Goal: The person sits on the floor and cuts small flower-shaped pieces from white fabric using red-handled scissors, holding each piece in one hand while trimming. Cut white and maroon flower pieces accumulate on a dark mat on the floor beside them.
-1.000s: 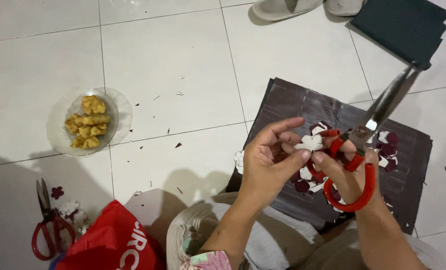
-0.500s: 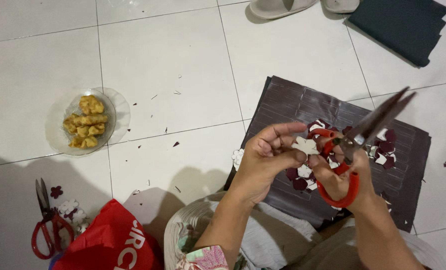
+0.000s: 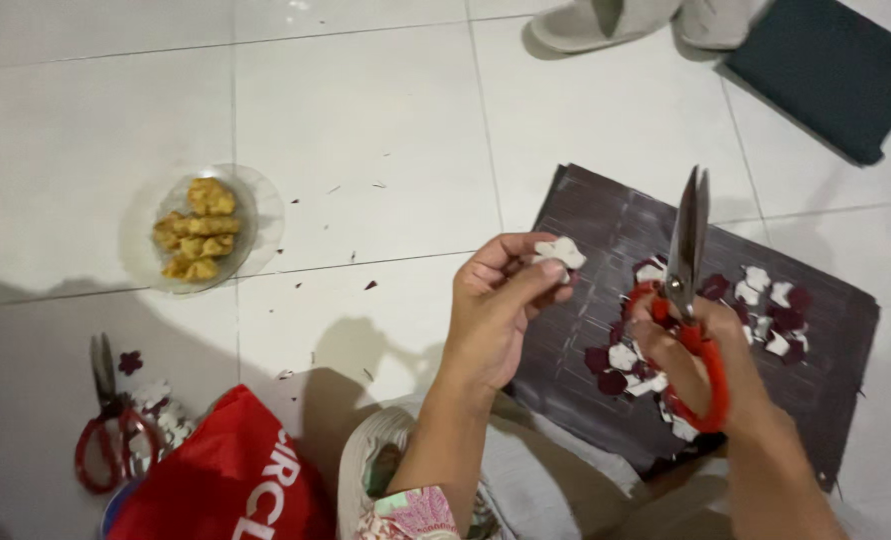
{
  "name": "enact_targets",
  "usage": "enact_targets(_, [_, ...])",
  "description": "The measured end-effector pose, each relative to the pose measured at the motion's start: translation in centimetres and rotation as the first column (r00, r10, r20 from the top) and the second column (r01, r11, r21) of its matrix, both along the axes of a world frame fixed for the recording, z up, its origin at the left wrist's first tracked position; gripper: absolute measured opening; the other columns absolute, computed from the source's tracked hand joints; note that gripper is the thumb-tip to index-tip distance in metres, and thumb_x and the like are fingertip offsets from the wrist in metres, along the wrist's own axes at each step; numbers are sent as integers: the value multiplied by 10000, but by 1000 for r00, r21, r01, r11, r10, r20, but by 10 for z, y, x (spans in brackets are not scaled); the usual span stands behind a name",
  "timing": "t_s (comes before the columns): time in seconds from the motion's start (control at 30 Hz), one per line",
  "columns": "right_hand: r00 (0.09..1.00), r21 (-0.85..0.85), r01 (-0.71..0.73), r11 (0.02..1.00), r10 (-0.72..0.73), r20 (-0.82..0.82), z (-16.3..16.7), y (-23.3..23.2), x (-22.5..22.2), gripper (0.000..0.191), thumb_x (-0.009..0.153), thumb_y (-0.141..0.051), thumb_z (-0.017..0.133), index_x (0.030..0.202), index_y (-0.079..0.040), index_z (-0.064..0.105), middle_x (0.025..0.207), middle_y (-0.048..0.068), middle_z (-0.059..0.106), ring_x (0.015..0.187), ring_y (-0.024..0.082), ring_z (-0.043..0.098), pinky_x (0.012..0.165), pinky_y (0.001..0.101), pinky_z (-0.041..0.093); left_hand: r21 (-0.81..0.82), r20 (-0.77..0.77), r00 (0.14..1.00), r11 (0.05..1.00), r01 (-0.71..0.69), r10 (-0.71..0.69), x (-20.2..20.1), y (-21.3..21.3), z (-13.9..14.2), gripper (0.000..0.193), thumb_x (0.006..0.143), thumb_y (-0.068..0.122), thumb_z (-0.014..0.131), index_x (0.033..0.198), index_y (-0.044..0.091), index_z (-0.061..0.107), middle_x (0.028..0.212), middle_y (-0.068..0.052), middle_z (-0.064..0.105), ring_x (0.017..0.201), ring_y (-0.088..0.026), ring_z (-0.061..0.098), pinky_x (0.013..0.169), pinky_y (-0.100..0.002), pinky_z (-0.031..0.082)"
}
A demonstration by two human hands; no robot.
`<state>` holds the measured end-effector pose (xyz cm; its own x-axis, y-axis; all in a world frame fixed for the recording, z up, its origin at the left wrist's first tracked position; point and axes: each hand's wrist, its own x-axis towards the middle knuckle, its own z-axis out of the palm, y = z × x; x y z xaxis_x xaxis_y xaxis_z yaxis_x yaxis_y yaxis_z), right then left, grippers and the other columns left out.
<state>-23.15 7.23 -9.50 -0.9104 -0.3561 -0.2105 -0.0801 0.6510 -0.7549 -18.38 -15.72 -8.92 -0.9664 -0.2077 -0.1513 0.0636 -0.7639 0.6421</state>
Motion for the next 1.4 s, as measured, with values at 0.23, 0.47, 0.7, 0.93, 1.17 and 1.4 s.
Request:
enact_targets(0.23, [996, -163, 60, 985, -69, -48, -3, -8, 2, 200, 918, -87, 625, 1077, -18, 725, 859, 140, 776, 510, 217, 570, 443, 357, 453, 64, -28, 993, 992, -112, 114, 5, -20, -1, 155, 954, 43, 702, 1090, -29, 726, 962, -140, 746, 847, -168, 715, 765, -309, 610])
enact_targets(0.47, [945, -450, -107, 887, -50, -323, -6, -18, 7, 204, 984, -109, 650, 1142, 19, 665, 1008, 141, 738, 909, 228, 746, 816, 380, 603, -83, 80, 992, 991, 107, -100, -2, 20, -11, 143, 936, 72, 753, 1061, 6, 727, 1004, -103, 759, 865, -149, 671, 792, -314, 567])
enact_targets(0.7, [982, -558, 102, 824, -171, -74, -7, -13, 11, 152, 897, -66, 663, 1031, 1, 632, 971, 113, 722, 863, 186, 740, 770, 356, 640, -78, 5, 987, 984, 160, -160, 2, 39, -7, 171, 925, 135, 752, 1060, 32, 733, 958, -74, 757, 878, -132, 703, 829, -302, 591])
enact_targets(0.93, [977, -488, 25, 872, -123, -171, -12, -10, 12, 98, 944, -87, 582, 986, -7, 620, 891, 88, 673, 793, 134, 665, 689, 307, 570, -149, 23, 984, 973, 176, -174, 6, 48, -3, 147, 955, 159, 758, 1017, 31, 718, 905, -67, 745, 831, -112, 692, 778, -268, 573])
enact_targets(1.17, [971, -437, 232, 869, -231, 57, 1, -17, 12, 210, 881, -59, 547, 1047, 21, 648, 878, 123, 713, 775, 179, 699, 704, 349, 594, -51, -31, 986, 985, 165, -166, 6, 55, -8, 110, 983, 139, 729, 1012, 36, 707, 887, -38, 719, 800, -91, 658, 758, -247, 553])
enact_targets(1.4, [943, -274, 278, 921, -315, -104, 7, -21, 12, 130, 876, -85, 588, 951, 8, 642, 821, 121, 700, 712, 166, 704, 636, 342, 605, -67, -6, 994, 991, 113, -113, 8, 65, -14, 86, 986, 112, 722, 1004, 31, 700, 905, -27, 709, 824, -84, 651, 779, -251, 560])
